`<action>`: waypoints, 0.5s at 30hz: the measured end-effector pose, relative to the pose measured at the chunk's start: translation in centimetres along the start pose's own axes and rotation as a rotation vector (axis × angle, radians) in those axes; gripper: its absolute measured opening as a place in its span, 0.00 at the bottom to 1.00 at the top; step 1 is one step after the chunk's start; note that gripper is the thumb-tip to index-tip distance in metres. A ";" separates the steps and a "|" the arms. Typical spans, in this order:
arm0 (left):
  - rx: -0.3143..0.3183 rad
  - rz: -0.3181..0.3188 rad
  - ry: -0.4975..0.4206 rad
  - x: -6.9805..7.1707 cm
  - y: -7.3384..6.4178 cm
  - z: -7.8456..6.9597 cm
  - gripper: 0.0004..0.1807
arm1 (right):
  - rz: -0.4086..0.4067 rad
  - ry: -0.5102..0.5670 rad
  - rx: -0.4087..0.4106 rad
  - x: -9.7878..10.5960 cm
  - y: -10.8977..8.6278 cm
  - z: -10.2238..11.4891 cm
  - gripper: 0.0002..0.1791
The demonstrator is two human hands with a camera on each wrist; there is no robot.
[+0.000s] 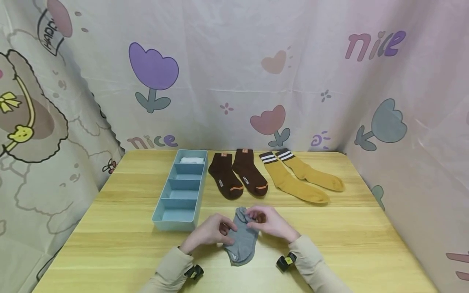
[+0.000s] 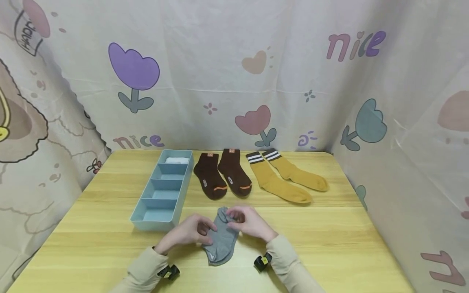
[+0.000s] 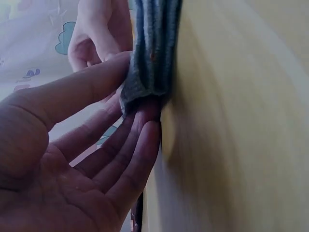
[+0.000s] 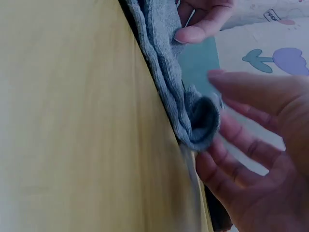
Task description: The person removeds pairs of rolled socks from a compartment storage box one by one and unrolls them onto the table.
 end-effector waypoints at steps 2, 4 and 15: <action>-0.002 -0.001 0.010 -0.2 0.0 -0.1 0.15 | -0.019 -0.047 -0.002 -0.1 0.2 0.0 0.16; -0.002 0.000 0.035 -0.5 0.1 -0.2 0.16 | -0.039 -0.077 -0.012 -0.1 0.5 0.0 0.15; -0.015 -0.017 0.190 -1.0 -0.1 -0.5 0.18 | -0.159 -0.205 -0.048 0.2 1.3 -0.5 0.15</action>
Point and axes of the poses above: each hand's wrist, its own y-axis towards the middle knuckle, its own x-axis out of the back of the hand, z = x × y, the point moved 1 cm from there along y, towards the middle knuckle, and after that the axes turned 7 degrees about -x, right-handed, at the moved point
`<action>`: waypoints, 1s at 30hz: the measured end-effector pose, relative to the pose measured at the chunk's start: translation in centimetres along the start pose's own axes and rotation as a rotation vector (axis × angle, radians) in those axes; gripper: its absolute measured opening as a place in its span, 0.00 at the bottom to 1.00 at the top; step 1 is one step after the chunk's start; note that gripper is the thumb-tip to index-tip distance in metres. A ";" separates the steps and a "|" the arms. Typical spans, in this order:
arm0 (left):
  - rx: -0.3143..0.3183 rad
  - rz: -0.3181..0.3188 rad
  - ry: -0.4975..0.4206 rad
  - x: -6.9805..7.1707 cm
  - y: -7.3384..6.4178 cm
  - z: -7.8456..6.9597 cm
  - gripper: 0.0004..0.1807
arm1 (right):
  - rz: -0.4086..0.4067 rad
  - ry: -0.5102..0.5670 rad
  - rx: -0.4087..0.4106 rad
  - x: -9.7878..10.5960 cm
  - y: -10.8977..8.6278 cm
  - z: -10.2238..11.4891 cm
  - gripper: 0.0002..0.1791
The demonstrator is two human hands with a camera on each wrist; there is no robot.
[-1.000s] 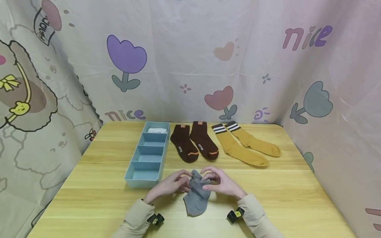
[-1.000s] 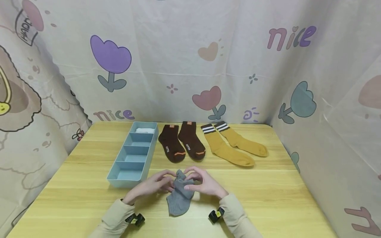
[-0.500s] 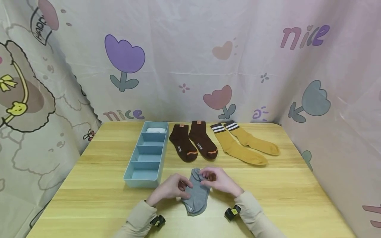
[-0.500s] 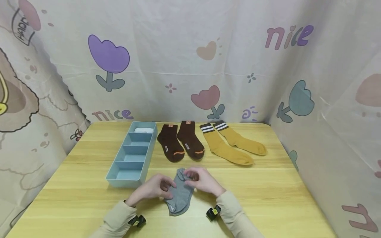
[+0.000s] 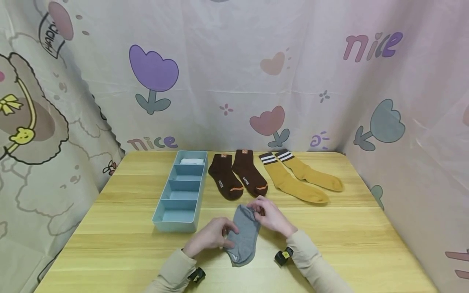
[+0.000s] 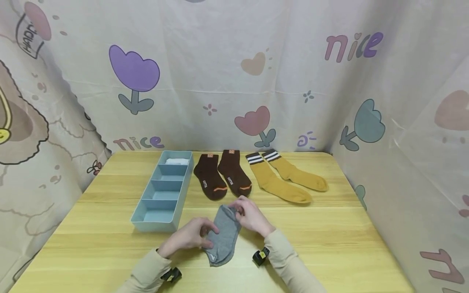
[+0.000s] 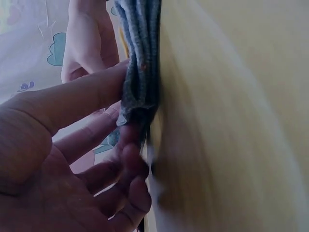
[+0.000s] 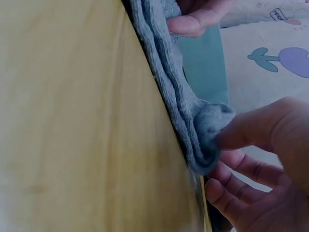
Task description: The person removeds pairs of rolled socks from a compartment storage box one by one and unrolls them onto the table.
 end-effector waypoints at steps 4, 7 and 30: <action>-0.004 -0.002 0.031 0.0 0.0 -0.1 0.18 | 0.013 0.012 -0.053 0.1 0.4 0.3 0.10; -0.030 -0.005 0.038 0.1 0.0 -0.1 0.17 | 0.020 0.006 -0.076 0.2 0.9 0.3 0.11; -0.085 0.049 0.037 0.4 -0.4 -0.1 0.19 | 0.183 -0.185 -0.004 1.7 2.5 -0.5 0.14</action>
Point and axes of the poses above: each hand's wrist, its own y-axis towards the middle knuckle, its own x-axis out of the back of the hand, z = x × y, the point moved 1 cm from there along y, towards the middle knuckle, and after that the axes turned 7 degrees about -x, right-handed, at the moved point
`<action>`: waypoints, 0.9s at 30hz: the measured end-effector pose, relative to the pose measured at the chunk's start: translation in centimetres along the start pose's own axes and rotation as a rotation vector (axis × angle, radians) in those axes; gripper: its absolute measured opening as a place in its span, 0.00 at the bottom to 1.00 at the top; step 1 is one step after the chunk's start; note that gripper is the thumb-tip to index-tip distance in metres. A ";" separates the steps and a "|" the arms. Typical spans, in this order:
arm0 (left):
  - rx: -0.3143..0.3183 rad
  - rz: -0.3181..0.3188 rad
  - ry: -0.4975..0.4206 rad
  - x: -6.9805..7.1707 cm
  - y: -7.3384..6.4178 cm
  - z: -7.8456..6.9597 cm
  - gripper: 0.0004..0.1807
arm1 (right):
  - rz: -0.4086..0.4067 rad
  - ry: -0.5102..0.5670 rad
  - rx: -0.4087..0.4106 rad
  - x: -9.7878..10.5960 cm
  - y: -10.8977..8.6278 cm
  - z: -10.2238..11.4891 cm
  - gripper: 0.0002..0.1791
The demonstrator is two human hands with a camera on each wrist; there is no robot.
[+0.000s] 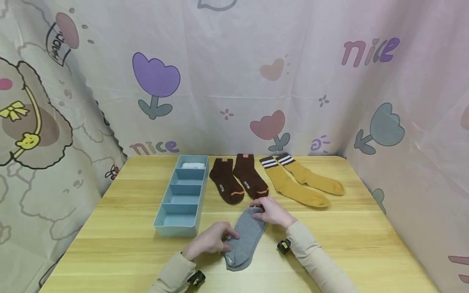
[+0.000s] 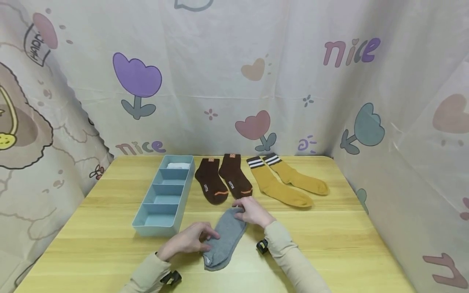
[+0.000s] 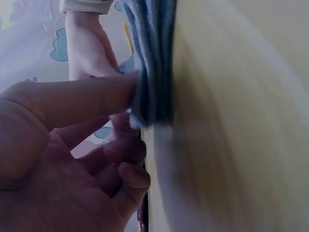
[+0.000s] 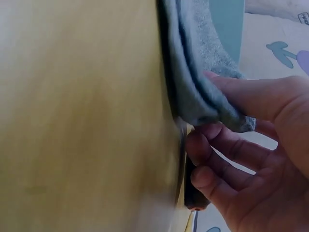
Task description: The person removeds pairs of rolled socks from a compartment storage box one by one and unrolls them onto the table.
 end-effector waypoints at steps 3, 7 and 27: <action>-0.021 0.012 0.012 0.2 0.0 0.0 0.26 | -0.001 0.006 -0.009 0.2 -0.3 -0.5 0.08; -0.006 -0.001 0.032 0.4 -0.2 0.1 0.33 | 0.010 0.026 -0.002 0.6 -0.8 -1.1 0.03; 0.093 -0.167 0.416 0.1 -0.9 -0.9 0.23 | 0.156 -0.005 0.189 1.7 -4.5 -0.3 0.23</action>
Point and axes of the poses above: each hand's wrist, its own y-axis towards the middle knuckle, its own x-axis out of the back of the hand, z = x × y, the point moved 1 cm from there along y, towards the middle knuckle, and after that the axes turned 7 degrees about -x, right-handed, at the moved point
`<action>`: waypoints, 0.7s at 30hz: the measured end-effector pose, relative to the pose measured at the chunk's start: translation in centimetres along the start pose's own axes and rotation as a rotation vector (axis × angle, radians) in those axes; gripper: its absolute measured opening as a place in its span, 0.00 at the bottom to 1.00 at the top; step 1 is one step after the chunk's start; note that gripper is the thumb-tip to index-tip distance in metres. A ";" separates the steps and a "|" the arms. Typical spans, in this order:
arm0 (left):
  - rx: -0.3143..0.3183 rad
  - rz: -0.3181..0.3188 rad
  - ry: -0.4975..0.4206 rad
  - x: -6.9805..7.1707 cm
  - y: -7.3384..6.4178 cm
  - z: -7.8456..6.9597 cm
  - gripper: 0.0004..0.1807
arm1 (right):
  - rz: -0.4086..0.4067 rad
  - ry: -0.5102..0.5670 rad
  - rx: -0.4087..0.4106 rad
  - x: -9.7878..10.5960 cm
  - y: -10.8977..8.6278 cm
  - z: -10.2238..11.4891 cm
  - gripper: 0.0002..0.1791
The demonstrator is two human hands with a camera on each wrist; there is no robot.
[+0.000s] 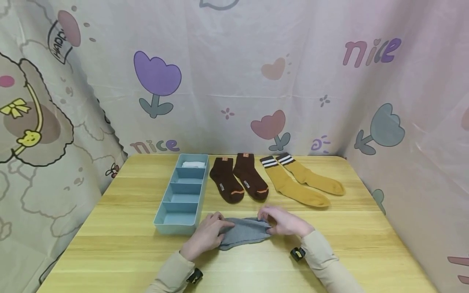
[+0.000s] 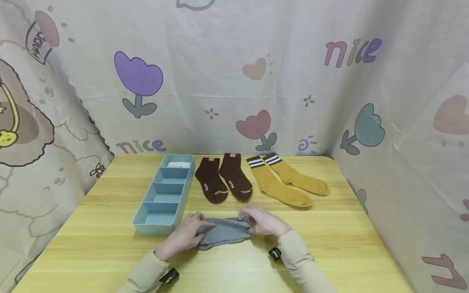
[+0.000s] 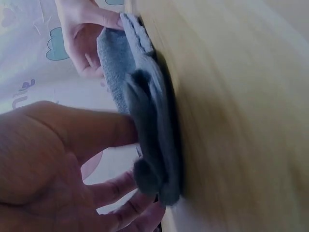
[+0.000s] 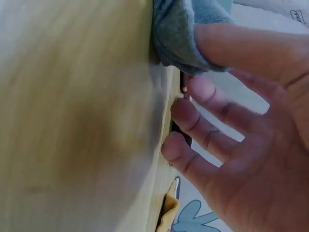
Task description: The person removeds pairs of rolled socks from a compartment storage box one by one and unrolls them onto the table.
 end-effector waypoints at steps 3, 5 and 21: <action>-0.007 0.010 -0.017 0.0 0.1 0.1 0.29 | 0.039 -0.014 0.037 -0.3 0.0 0.2 0.16; -0.006 0.009 -0.034 0.0 0.2 0.2 0.32 | 0.060 -0.007 0.062 -0.5 -0.1 0.5 0.11; 0.029 -0.225 -0.001 -0.1 0.4 0.9 0.37 | 0.106 0.150 0.024 -1.4 0.1 2.4 0.02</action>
Point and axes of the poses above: each hand's wrist, its own y-axis towards the middle knuckle, its own x-axis out of the back of the hand, z = x × y, the point moved 1 cm from there along y, towards the middle knuckle, and after that the axes turned 7 degrees about -x, right-handed, at the moved point
